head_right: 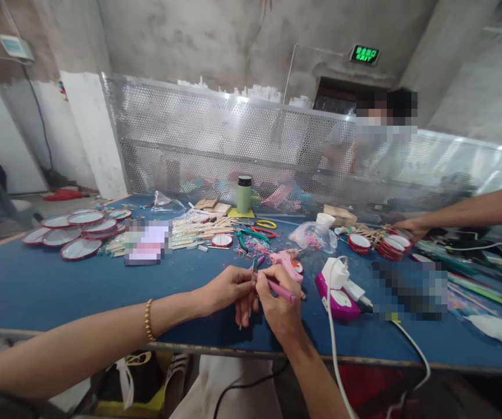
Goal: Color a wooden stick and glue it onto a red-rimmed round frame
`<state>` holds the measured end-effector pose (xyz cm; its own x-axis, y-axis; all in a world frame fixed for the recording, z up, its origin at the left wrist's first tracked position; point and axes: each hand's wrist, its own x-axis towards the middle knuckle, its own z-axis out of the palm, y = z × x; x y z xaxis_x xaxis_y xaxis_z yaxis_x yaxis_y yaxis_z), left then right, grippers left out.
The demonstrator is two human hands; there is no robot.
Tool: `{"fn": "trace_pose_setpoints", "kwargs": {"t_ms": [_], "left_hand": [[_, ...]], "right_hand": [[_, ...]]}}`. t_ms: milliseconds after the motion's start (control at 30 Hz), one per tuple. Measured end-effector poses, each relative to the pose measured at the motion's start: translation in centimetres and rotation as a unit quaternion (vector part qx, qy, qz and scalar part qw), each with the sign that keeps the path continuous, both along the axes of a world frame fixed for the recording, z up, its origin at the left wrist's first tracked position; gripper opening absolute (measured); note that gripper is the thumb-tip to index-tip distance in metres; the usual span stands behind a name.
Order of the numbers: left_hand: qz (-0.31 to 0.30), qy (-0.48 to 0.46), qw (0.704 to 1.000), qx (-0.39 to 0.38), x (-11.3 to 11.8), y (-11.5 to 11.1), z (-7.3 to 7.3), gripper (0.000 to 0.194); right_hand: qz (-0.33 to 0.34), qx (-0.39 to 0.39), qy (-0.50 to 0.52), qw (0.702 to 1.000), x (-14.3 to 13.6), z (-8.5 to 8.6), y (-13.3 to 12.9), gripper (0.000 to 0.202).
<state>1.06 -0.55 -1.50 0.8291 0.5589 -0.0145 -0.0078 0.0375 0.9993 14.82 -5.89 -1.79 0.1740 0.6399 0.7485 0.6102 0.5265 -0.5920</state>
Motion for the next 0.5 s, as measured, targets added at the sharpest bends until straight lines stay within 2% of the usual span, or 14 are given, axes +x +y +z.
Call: {"fn": "trace_pose_setpoints", "kwargs": {"t_ms": [500], "left_hand": [[-0.003, -0.004, 1.0, -0.006, -0.15, -0.12, 0.33, 0.039]], "right_hand": [[0.007, 0.0, 0.018, 1.0, 0.05, -0.22, -0.01, 0.021]]}}
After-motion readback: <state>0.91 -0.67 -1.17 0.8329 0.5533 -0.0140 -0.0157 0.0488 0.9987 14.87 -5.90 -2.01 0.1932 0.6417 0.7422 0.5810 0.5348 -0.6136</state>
